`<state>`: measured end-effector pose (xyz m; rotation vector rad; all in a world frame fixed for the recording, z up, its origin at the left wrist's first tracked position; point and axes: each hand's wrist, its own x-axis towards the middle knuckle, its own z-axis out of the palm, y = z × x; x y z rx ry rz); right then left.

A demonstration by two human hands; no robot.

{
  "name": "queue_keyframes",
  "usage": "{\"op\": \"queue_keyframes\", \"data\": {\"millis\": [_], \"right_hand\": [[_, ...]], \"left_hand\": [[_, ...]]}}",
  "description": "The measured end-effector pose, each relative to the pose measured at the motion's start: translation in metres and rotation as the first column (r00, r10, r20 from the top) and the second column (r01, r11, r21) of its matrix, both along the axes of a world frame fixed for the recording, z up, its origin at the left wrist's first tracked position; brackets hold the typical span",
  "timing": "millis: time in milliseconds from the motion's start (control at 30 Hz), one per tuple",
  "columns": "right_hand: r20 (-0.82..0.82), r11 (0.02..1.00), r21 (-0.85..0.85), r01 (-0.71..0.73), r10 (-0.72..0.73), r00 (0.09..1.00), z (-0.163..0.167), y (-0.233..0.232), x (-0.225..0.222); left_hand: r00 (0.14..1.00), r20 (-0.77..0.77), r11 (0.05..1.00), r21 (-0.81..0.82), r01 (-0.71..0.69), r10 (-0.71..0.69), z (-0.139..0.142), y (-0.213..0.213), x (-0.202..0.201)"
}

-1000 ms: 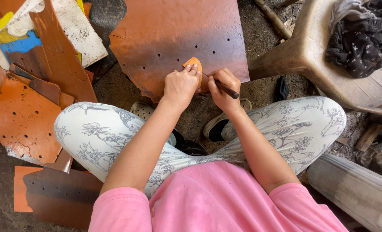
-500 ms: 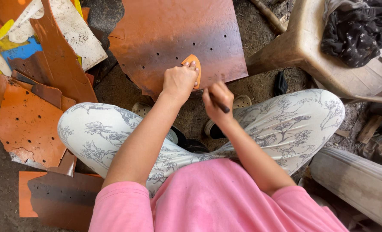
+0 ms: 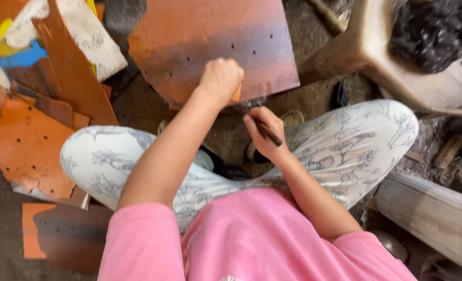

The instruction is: The person uses a small template and a pointed tool to trace and cut shapes from orange leather sheets. They wipe the surface with a cloth and continue cutting additional pieces.

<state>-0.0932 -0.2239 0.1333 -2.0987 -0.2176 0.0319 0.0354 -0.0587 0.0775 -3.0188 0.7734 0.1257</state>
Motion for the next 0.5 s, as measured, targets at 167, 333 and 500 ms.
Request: {"op": "queue_keyframes", "data": {"millis": [167, 333, 500], "right_hand": [[0.337, 0.997, -0.066, -0.039, 0.059, 0.940, -0.015, 0.004, 0.007], [0.348, 0.996, -0.092, 0.012, 0.021, 0.937, -0.032, 0.013, 0.037], [0.354, 0.993, -0.119, -0.013, 0.054, 0.934, -0.037, 0.019, 0.046]], "left_hand": [[0.992, 0.114, 0.991, -0.117, 0.070, -0.057, 0.001, 0.010, 0.000], [0.990, 0.142, 0.948, -0.311, 0.067, -0.023, 0.004, 0.021, 0.004], [1.000, 0.009, 0.890, -0.455, 0.021, -0.019, 0.008, 0.027, 0.008]]}}
